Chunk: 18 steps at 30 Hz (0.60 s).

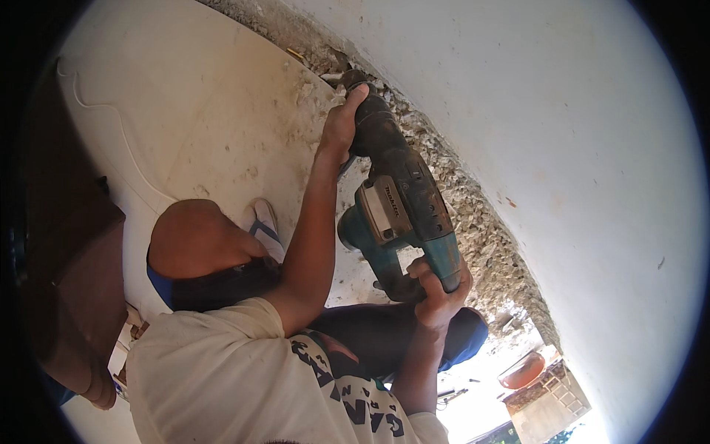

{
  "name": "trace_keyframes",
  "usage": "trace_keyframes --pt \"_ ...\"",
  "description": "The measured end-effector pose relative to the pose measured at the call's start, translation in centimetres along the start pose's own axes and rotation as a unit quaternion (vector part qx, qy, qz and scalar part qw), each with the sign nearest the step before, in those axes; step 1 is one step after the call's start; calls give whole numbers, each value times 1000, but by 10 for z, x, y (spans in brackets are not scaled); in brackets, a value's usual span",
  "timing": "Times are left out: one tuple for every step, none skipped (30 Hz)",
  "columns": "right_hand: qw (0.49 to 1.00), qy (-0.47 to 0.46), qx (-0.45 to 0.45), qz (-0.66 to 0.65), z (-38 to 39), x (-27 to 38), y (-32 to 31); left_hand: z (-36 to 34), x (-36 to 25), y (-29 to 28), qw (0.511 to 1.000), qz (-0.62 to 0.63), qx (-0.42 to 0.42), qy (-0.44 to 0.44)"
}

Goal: The person uses a rotary hammer to drill into the base of a concrete wall while crouching on the floor.

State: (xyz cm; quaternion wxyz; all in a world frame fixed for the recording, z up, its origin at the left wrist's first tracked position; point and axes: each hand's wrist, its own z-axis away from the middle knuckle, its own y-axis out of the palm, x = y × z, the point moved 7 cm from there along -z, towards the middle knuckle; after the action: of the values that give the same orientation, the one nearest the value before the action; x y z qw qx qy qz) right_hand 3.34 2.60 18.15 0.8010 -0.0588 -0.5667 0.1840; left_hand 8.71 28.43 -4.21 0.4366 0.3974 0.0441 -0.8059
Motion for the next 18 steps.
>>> trace_keyframes --pt "1000 3 -3 1 3 5 -2 1 4 -3 999 -45 -20 3" --pt "1000 11 -13 7 10 7 -6 8 6 -2 995 -91 -33 -1" --pt "1000 0 -2 31 12 7 -6 13 9 0 999 -45 -16 -13" --pt "998 -10 9 55 12 4 -4 16 10 -1 1000 2 0 -26" --pt "997 -37 23 69 0 6 -1 10 -6 7 999 48 18 -18" --pt "1000 -21 9 8 10 3 0 2 4 -5 999 1 -25 24" --pt "999 -27 22 -1 1 1 7 -19 9 -16 999 3 -24 29" --pt "1000 -10 7 9 7 -6 2 -10 19 -9 1000 3 -1 0" --pt "1000 -18 5 2 -1 -6 5 -14 5 -5 1000 3 15 3" --pt "996 -60 28 66 4 1 5 -4 5 -2 1000 26 9 -6" --pt "999 -36 15 26 4 -4 2 1 2 -1 1000 -2 0 3" --pt "1000 -11 1 -15 4 -10 -2 6 -2 0 999 -29 -10 11" --pt "998 14 -13 -55 5 -15 -6 9 -6 0 998 -57 -19 18" --pt "998 21 -17 -53 14 -13 -6 -5 4 -4 999 -38 -1 0" --pt "998 18 -14 -55 10 -10 -4 -8 5 -3 999 -46 -3 -4" --pt "998 15 -13 -57 7 -6 -3 -10 7 0 998 -55 -4 -8" --pt "998 20 -5 -57 8 -6 -2 -5 11 -5 998 -64 -13 -18" --pt "995 15 -1 -97 6 -11 -6 -1 8 -6 985 -160 -58 19"
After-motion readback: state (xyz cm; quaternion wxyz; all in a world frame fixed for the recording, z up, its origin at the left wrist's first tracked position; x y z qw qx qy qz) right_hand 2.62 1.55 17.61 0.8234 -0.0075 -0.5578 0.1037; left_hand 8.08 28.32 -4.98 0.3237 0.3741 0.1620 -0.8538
